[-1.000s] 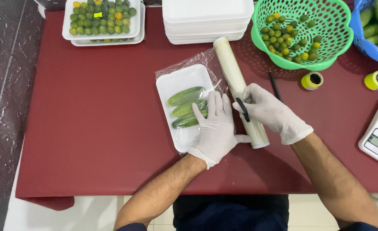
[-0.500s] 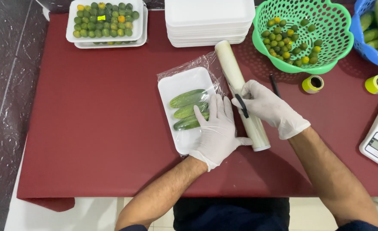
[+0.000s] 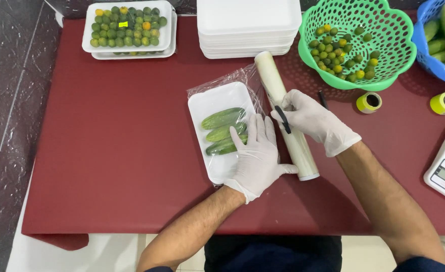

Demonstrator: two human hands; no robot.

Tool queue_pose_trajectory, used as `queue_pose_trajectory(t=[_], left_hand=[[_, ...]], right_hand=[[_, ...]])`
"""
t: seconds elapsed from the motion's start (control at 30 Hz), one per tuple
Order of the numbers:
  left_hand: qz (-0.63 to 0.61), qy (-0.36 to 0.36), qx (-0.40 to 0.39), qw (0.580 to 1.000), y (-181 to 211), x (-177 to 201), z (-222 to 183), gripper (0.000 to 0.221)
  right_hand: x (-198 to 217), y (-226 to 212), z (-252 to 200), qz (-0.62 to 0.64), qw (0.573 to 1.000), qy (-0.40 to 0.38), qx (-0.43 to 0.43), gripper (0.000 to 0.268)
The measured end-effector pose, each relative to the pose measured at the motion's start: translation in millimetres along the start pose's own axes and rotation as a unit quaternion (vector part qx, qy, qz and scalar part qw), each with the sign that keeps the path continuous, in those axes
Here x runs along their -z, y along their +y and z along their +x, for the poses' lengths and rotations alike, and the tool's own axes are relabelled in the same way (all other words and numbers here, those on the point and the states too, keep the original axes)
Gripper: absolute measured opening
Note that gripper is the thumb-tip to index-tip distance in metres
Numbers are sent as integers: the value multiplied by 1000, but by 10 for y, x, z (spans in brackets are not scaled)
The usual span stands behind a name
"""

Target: Manually wrapping a foam tray of cucumbers with plastic wrap and cutting the film with scissors.

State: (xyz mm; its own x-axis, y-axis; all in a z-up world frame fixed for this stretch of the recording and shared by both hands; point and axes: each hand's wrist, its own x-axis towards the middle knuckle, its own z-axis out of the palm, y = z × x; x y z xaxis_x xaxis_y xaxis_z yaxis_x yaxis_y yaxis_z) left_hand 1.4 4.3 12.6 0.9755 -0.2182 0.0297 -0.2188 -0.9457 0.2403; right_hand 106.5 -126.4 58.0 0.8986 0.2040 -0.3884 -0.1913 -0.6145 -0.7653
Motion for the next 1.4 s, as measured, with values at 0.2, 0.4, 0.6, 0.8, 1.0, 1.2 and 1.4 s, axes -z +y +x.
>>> queue_pose_trajectory(t=[0.2,0.4,0.6,0.8,1.0,1.2,1.4], left_hand=[[-11,-5,0,1000,-4,68,-10,135],[-21,-4,-2,1000,-10,69,-9,134],[-22,-1,-1,1000,-3,100,-15,134],[-23,-3,-1,1000,-2,70,-12,134],[-23,-9,-2,1000,-10,65,-10,133],[-27,-11,-3,1000,-7,86,-14,132],[-29,-11,-2,1000,-4,88,-11,132]], right_hand=[[19,-39,55,18,1000,0,4,23],[-37,29,205,17,1000,6,15,23],[-8,-62,222,9,1000,3,12,23],[-8,-5,383,18,999,8,26,25],[15,19,494,11,1000,5,28,29],[67,-216,349,-32,999,1,11,32],[110,-348,305,-48,999,-6,8,38]])
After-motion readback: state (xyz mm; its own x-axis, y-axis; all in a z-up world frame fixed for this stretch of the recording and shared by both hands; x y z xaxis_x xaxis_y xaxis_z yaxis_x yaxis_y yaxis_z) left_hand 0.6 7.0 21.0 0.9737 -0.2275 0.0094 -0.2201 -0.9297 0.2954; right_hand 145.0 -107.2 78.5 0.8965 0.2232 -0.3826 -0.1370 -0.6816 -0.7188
